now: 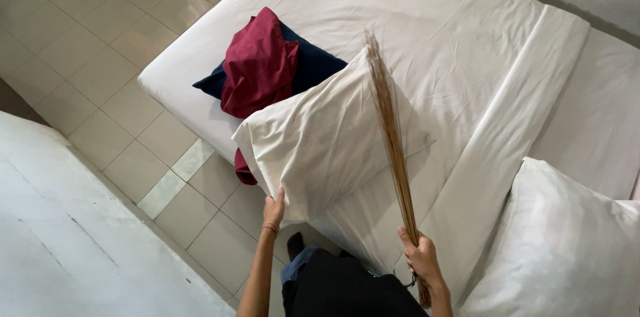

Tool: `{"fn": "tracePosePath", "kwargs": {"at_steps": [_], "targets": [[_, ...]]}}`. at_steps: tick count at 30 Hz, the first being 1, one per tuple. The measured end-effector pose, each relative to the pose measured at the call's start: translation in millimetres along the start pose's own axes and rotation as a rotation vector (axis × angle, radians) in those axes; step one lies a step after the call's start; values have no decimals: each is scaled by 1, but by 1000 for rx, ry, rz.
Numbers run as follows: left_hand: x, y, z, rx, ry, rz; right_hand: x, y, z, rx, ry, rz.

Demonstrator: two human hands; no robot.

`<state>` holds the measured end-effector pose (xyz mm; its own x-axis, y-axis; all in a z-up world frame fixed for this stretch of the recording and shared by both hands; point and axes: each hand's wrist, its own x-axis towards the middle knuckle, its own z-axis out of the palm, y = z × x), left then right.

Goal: The person uses a traditional straw broom to repeatedly hit a white pillow on a bed to remove dust. After cleaning the white pillow, they place it on the bed and proceed to hit a blue pillow with the broom in the same manner.

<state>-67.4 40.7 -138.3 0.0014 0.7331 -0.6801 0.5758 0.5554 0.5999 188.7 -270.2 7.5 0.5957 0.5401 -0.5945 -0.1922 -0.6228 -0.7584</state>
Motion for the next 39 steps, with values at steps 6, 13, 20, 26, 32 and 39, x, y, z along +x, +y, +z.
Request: {"fn": "tracePosePath", "kwargs": {"at_steps": [6,13,20,26,32,39], "targets": [[32,75,-23,-301,51,61,-3,8,-28,42,60,95],[100,135,-45,-506,96,33,19,-6,-11,-11,44,99],[124,194,-43,-601,122,130,51,-45,42,219,85,52],[58,296,-28,-674,-123,550,50,-77,58,286,149,77],[-51,424,-58,-707,-427,983,49,-97,48,308,231,103],[124,465,-45,-813,-257,840,58,-86,48,323,293,58]]}}
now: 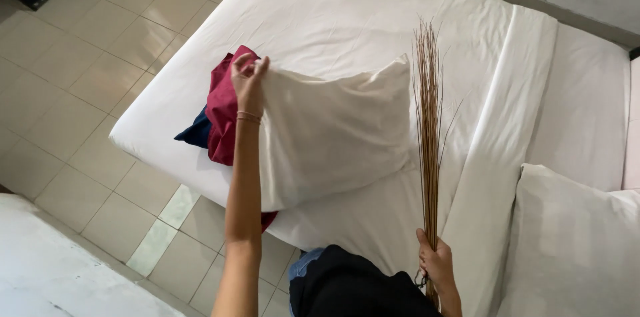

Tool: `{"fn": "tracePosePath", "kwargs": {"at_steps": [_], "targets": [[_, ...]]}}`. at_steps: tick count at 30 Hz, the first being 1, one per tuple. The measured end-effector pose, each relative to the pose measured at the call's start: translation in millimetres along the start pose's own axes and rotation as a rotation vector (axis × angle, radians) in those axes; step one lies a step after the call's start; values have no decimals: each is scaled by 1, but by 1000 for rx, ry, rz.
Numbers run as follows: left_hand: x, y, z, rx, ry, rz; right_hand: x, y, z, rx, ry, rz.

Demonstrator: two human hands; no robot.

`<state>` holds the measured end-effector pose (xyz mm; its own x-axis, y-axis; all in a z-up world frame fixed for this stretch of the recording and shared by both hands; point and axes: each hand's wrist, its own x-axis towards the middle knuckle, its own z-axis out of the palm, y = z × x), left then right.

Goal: The person uses a traditional straw broom to repeatedly hit a white pillow on a bed to remove dust. After cleaning the white pillow, they place it on the bed and proceed to hit a blue pillow with the broom in the same manner.

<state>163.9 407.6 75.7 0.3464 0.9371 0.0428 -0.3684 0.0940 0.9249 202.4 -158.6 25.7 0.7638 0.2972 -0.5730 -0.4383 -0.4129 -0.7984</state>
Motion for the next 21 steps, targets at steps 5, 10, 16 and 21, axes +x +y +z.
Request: {"fn": "tracePosePath", "kwargs": {"at_steps": [5,10,16,21], "targets": [[9,-56,-108,-203,762,13,0,14,-5,-34,-13,21],[-42,-114,-192,-36,858,-44,5,30,-4,-49,-23,66],[-146,-163,-205,440,110,-563,8,10,11,-138,-71,33],[-214,-167,-184,610,42,-832,27,-2,16,63,33,-269]]}}
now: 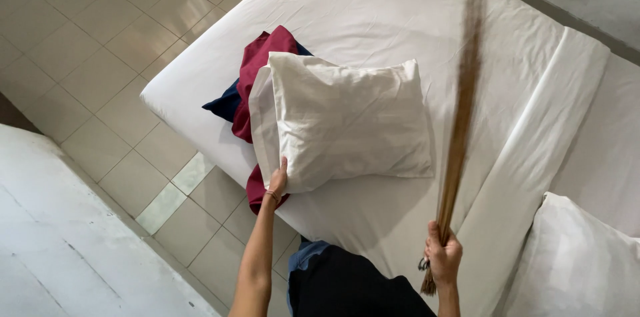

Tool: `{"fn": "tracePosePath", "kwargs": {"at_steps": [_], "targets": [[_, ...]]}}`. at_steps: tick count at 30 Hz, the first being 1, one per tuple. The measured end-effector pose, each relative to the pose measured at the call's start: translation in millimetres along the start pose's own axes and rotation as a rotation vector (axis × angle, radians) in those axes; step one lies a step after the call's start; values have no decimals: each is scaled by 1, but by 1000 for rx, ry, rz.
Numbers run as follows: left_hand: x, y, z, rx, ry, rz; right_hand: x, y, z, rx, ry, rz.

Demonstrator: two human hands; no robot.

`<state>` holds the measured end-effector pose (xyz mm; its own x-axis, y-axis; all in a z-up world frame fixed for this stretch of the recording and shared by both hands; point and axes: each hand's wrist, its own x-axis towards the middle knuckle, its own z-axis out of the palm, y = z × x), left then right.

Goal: The person uses a traditional straw broom to repeatedly hit a white pillow on a bed to remove dust. After cleaning the white pillow, they place it on the bed and proceed to hit a blue pillow with the broom in the same manner.

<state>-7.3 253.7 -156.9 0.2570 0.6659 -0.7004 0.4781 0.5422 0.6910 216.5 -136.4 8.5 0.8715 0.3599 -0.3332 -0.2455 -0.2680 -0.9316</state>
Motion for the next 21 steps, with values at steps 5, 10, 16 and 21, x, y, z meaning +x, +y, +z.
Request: {"fn": "tracePosePath", "kwargs": {"at_steps": [5,10,16,21], "targets": [[-40,-5,-13,-259,587,385,-8,-53,20,382,173,-336],[-116,1,-6,-262,625,584,24,-15,21,619,126,-260],[-149,-3,23,-341,661,563,36,93,21,-546,-319,107],[-156,-6,32,-358,618,605,20,96,-6,-826,-332,-208]]}}
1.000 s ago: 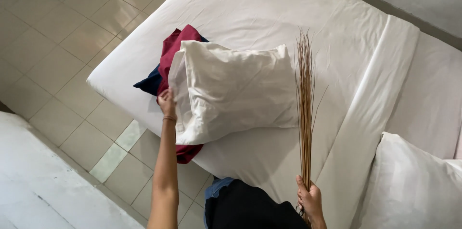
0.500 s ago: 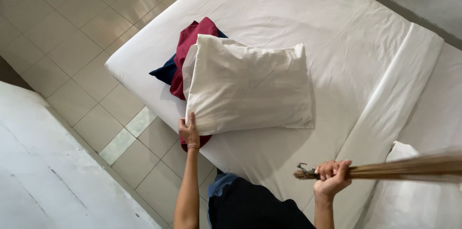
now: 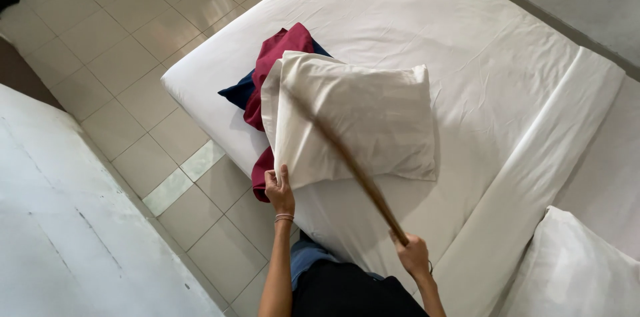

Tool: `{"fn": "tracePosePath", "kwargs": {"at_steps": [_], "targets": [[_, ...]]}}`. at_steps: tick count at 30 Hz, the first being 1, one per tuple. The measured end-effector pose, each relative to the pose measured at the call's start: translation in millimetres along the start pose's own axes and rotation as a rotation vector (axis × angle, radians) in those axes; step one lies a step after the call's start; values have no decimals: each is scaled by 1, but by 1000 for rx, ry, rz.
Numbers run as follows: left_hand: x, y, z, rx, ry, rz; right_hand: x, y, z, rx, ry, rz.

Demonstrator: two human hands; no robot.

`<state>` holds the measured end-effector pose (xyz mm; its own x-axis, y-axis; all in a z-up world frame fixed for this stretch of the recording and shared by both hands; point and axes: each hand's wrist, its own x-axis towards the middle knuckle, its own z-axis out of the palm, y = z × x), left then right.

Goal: The person uses a traditional straw broom to repeatedly hit a white pillow on a bed to remove dust. After cleaning the white pillow, they place it on the bed and proceed to hit a blue pillow with the broom in the same manner.

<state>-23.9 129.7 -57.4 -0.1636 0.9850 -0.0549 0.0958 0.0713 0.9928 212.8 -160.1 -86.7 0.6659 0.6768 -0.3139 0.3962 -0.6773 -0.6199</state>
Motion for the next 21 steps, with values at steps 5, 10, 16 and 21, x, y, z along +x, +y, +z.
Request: {"fn": "tracePosePath", "kwargs": {"at_steps": [5,10,16,21], "targets": [[-12,-7,-6,7,-37,43,-15,-69,-36,920,235,167],[-23,0,-11,24,-53,31,-9,-4,-8,223,-144,255],[-33,-3,-21,-36,1,36,-25,-5,-31,210,-25,-141],[-43,-2,-27,-17,-71,49,-31,-67,-55,1026,162,47]]}}
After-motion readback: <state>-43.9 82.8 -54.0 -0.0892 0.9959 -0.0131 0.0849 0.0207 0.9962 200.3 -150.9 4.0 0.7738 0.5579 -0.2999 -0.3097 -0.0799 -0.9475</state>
